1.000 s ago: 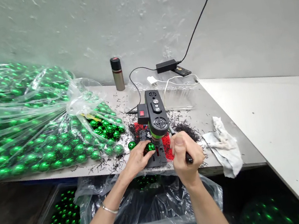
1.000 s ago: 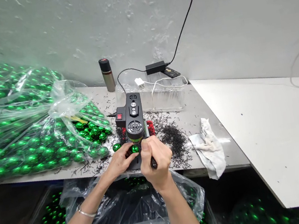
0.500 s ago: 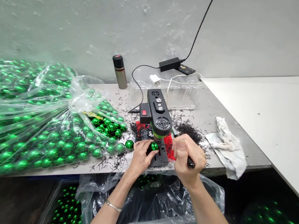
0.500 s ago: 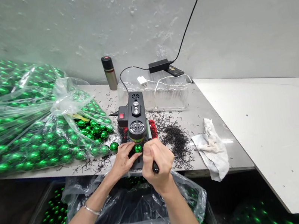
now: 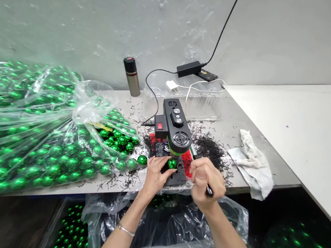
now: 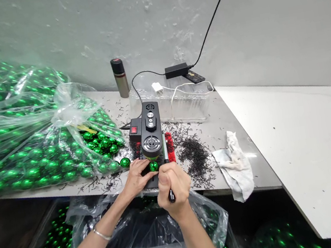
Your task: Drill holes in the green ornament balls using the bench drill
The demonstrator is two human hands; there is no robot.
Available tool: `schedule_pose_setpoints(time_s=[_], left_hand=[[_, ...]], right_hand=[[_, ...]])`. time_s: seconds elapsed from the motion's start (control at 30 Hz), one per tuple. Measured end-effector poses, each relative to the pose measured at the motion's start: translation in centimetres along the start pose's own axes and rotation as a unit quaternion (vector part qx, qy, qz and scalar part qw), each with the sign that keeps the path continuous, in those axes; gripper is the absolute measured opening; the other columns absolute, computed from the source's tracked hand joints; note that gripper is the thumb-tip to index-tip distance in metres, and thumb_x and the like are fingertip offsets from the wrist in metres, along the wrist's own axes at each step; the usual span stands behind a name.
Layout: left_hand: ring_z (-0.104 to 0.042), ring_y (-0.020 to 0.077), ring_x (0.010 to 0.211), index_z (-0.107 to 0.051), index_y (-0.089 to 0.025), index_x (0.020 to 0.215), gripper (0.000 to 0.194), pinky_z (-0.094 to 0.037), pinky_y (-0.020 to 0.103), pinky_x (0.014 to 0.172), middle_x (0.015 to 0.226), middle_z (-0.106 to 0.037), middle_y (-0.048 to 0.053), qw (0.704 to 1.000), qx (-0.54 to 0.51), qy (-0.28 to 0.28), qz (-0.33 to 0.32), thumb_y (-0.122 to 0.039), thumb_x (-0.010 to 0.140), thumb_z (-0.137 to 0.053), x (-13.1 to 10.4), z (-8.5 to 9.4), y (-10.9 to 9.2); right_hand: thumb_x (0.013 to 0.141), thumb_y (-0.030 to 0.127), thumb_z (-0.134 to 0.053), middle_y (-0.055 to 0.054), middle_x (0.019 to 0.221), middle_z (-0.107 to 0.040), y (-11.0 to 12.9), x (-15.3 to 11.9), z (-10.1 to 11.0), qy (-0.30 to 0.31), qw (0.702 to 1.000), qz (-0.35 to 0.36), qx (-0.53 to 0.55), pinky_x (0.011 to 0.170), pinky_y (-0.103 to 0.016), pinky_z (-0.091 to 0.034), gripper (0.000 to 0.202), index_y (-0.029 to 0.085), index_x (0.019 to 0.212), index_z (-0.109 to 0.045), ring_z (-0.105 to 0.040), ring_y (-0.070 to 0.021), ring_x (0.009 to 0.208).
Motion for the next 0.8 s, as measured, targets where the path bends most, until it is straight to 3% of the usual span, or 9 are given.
schedule_pose_setpoints(time_s=[0.33,0.53,0.8], left_hand=[[-0.068,0.0271,0.1,-0.072,-0.02,0.114,0.036,-0.042,0.052,0.105,0.106,-0.076,0.009,1.0,0.006,-0.008,-0.015,-0.031,0.08,-0.08,0.0,-0.2,0.2],[-0.068,0.0268,0.1,-0.071,-0.019,0.114,0.036,-0.042,0.052,0.106,0.105,-0.076,0.009,1.0,-0.002,-0.005,-0.018,-0.03,0.081,-0.08,-0.1,-0.3,0.3],[-0.068,0.0283,0.103,-0.071,-0.019,0.114,0.035,-0.042,0.054,0.107,0.107,-0.076,0.01,1.0,-0.011,-0.015,-0.019,-0.031,0.082,-0.078,-0.2,-0.5,0.6]], right_hand=[[0.102,0.025,-0.033,0.001,0.066,-0.051,-2.7,-4.8,-1.0,-0.009,0.997,0.054,-0.049,0.061,-0.03,-0.041,0.036,0.022,0.067,-0.042,-0.043,-0.0114,0.057],[0.102,0.024,-0.032,0.001,0.065,-0.049,-3.3,-5.5,-1.4,-0.043,0.996,0.069,-0.032,0.06,-0.031,-0.04,0.036,0.022,0.067,-0.042,-0.042,-0.0115,0.057],[0.102,0.023,-0.03,0.001,0.07,-0.05,-3.5,-5.8,-1.3,-0.028,0.997,0.07,-0.014,0.064,-0.032,-0.042,0.035,0.022,0.07,-0.043,-0.046,-0.0113,0.06]])
Point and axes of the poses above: each hand's wrist, its own x-axis towards the middle knuckle, its own z-axis out of the back of the hand, y = z × x, the point moved 4 cm from there along x, towards the middle knuckle
